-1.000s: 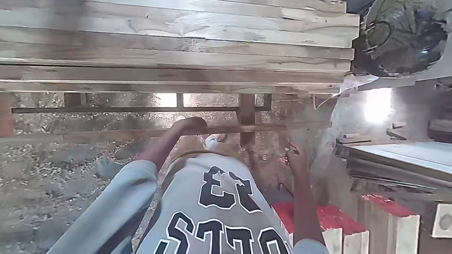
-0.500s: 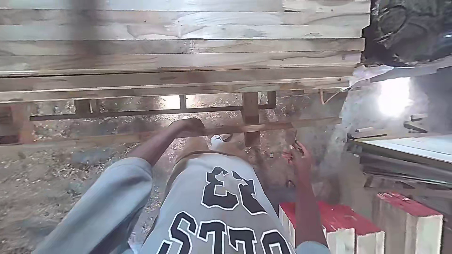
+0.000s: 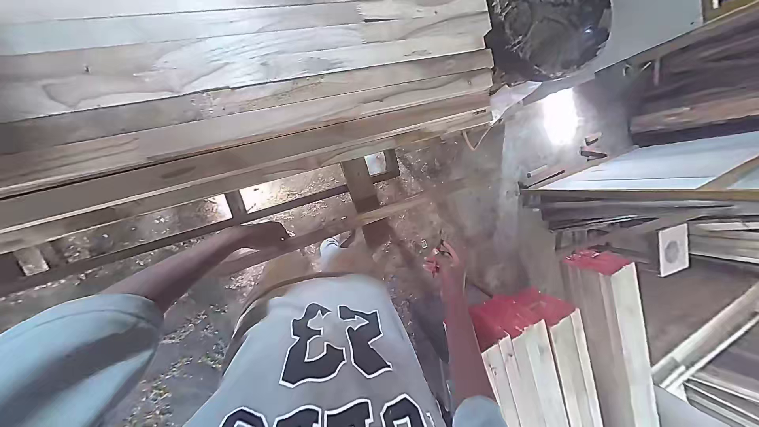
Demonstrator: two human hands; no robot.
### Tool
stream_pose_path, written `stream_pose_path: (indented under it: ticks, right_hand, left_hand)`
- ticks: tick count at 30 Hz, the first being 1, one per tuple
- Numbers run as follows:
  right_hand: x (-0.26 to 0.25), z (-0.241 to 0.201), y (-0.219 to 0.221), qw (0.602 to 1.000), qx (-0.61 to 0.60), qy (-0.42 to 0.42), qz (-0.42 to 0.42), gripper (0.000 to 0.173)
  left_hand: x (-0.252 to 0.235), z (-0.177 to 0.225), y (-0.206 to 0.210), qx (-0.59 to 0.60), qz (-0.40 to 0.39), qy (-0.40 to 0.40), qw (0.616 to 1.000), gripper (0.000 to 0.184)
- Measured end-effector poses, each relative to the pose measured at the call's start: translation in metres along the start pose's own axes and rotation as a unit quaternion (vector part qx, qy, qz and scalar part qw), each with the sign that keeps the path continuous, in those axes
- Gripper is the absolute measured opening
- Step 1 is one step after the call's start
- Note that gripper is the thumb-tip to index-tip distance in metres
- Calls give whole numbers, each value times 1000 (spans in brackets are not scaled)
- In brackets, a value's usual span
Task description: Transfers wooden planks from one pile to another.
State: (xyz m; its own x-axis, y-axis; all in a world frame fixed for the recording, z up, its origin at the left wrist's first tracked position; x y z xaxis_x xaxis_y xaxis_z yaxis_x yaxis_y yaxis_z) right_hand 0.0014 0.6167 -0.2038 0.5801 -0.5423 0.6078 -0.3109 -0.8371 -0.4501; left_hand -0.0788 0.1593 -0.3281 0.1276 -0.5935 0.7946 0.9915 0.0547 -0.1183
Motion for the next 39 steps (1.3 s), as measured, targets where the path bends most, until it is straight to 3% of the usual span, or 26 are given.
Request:
stream_pose_path:
  ticks: [8,11,16,18,21,23,25,27,29,31,33,36,39]
  right_hand:
    - [2,0,4,1000,-1,-10,5,50]
    - [-8,-16,2,991,121,-51,14,49]
    - [-65,-72,12,894,407,-181,42,49]
    - [-76,-76,14,854,505,-125,26,50]
    - [-64,-65,-4,830,554,-66,-3,50]
    - [-58,-70,-16,847,524,-87,-12,47]
    - [-65,-84,-24,890,444,-101,1,47]
    - [-84,-91,-17,935,348,-71,6,49]
    - [-78,-86,6,962,268,-28,-45,54]
    - [-55,-70,22,970,217,8,-110,57]
    - [-41,-55,17,976,181,26,-118,53]
    - [-52,-59,-13,972,227,-51,-44,56]
    - [-84,-87,-19,928,333,-162,33,56]
  left_hand:
    - [9,12,-15,-31,-28,-10,999,49]
    - [19,7,-20,15,19,-38,999,54]
    - [25,-10,-18,64,78,-72,992,49]
    - [28,-10,-16,80,88,-86,989,48]
    - [34,-7,-16,85,112,-93,986,49]
    - [34,-13,-14,71,133,-92,984,52]
    - [36,-8,-10,42,141,-103,984,55]
    - [40,6,-9,-25,150,-120,981,60]
    - [45,16,-5,-77,176,-120,974,64]
    - [49,19,-4,-97,228,-92,965,61]
    - [52,20,-1,-106,280,-88,950,56]
    - [57,19,5,-105,335,-105,930,58]
    - [56,20,3,-104,353,-107,924,57]
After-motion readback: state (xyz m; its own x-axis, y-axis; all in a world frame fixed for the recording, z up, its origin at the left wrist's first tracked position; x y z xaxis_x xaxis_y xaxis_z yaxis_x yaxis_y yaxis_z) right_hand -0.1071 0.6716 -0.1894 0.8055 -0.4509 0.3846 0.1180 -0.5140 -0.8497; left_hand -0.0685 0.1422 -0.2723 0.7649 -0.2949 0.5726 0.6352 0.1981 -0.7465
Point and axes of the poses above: each hand's wrist, its own x-axis away from the middle knuckle, its own y-axis out of the palm, z = x × y, the point moved 10 cm from there along -x, towards the middle knuckle, and after that the axes turned 4 degrees about x, right-handed, at the moved point
